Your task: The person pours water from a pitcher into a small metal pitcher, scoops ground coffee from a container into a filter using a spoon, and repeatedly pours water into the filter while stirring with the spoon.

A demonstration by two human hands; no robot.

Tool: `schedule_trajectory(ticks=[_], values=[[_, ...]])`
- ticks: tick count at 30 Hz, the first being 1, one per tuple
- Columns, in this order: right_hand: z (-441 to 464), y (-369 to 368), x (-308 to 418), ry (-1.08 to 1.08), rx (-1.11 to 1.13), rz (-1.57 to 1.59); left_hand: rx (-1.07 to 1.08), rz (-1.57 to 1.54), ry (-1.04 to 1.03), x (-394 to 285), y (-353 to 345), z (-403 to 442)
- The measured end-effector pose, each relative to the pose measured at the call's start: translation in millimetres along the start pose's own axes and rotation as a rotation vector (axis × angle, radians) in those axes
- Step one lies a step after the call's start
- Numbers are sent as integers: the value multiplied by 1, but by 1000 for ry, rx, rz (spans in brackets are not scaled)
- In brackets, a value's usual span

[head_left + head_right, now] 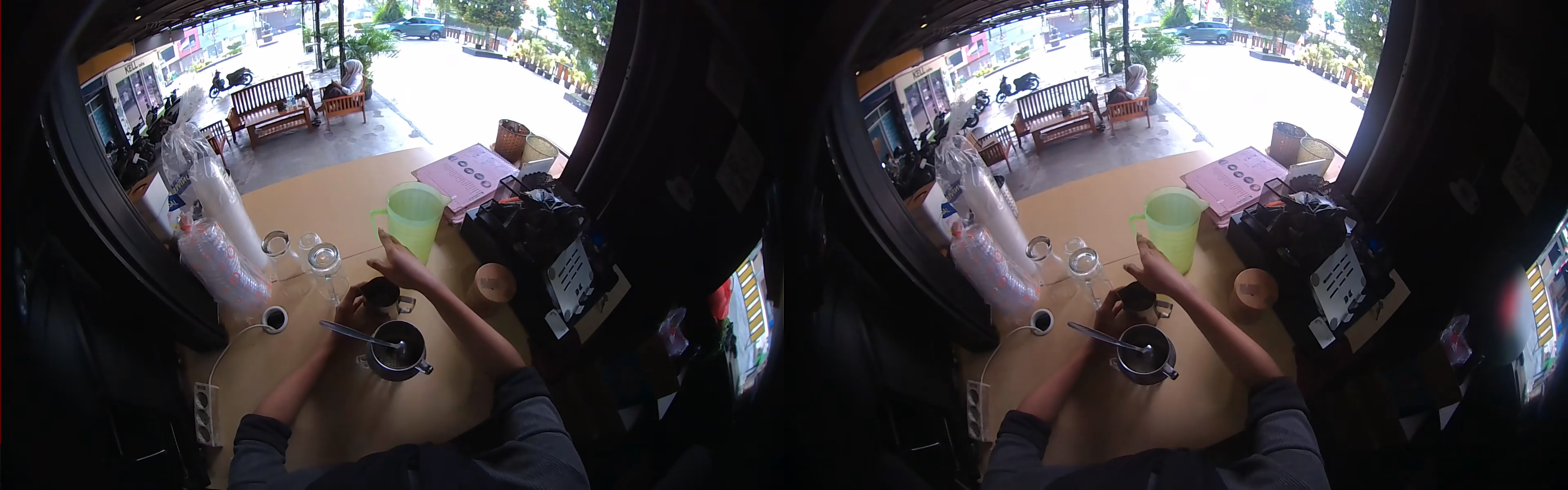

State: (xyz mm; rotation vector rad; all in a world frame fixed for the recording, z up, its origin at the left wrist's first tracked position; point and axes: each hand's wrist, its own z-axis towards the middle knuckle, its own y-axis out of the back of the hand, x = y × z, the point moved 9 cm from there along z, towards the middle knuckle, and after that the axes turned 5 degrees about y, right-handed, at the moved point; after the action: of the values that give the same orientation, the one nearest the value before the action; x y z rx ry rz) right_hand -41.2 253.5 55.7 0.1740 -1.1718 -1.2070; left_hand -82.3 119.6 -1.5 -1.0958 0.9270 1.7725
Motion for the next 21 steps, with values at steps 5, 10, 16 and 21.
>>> schedule_trajectory(ticks=[5, 10, 16, 21], values=[[28, -21, -30, -40, -83, 3, -36, 67, -63, 14, 6, 0], [4, -12, -30, -61, -111, 293, -32, 87, -63, 10, 6, 0], [-39, 23, -15, -122, -217, 283, -61, 40, 33, 23, 10, -1], [-69, 56, -9, -115, -366, 221, -89, 97, -1, 24, 15, -1]])
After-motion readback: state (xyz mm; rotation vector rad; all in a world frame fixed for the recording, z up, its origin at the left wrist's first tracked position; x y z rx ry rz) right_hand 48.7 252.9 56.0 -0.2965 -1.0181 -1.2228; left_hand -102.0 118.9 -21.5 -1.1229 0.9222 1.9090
